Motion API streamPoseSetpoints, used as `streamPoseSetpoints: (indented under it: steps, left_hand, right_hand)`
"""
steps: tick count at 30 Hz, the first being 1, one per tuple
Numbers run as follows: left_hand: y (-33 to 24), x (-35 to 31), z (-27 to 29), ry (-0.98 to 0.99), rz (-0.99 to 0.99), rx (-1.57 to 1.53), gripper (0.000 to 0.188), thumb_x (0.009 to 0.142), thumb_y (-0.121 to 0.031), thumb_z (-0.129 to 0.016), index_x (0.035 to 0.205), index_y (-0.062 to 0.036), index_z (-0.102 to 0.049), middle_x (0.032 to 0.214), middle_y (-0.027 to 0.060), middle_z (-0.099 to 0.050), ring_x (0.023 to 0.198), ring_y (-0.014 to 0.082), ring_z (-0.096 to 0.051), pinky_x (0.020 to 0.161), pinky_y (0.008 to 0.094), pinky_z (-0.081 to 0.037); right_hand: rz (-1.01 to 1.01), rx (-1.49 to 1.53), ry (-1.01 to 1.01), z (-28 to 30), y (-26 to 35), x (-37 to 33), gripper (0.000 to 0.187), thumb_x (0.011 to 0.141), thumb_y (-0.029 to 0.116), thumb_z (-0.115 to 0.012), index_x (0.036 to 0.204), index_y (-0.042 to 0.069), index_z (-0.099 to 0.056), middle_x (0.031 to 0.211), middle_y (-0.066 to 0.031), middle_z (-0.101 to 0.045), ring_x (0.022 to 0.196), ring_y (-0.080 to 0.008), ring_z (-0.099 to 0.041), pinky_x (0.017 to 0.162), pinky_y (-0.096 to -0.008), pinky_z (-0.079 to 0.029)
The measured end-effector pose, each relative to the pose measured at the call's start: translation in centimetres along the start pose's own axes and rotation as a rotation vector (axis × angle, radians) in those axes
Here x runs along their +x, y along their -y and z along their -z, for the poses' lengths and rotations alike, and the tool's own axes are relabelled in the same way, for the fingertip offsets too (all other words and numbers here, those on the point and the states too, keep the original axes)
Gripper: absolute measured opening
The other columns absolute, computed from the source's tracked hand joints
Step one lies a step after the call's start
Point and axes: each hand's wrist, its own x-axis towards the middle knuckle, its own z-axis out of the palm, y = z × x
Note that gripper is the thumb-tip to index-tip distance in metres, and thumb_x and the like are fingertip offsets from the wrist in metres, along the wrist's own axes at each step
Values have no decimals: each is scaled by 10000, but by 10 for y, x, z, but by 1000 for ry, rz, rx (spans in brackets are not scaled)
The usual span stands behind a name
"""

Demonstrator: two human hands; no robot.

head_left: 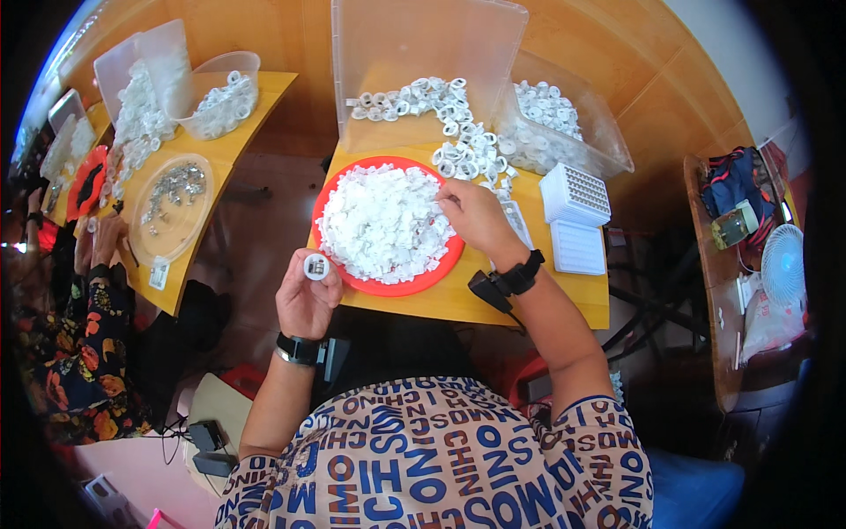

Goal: Assembling small plastic and metal electronic components by hand at a workstation.

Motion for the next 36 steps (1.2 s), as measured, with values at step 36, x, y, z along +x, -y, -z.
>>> streamPoseSetpoints:
  steps: [36]
  left_hand:
    - [36,21,-64,74,425,-37,247,990,-286,-418,1064,-64,-499,829,117,-627,599,178,-575,495,244,-418]
  right_hand:
    - [-66,680,233,15,85,-44,113,862,27,-586,947,-22,-643,817,-62,-658,709,-83,-600,636,-238,-489]
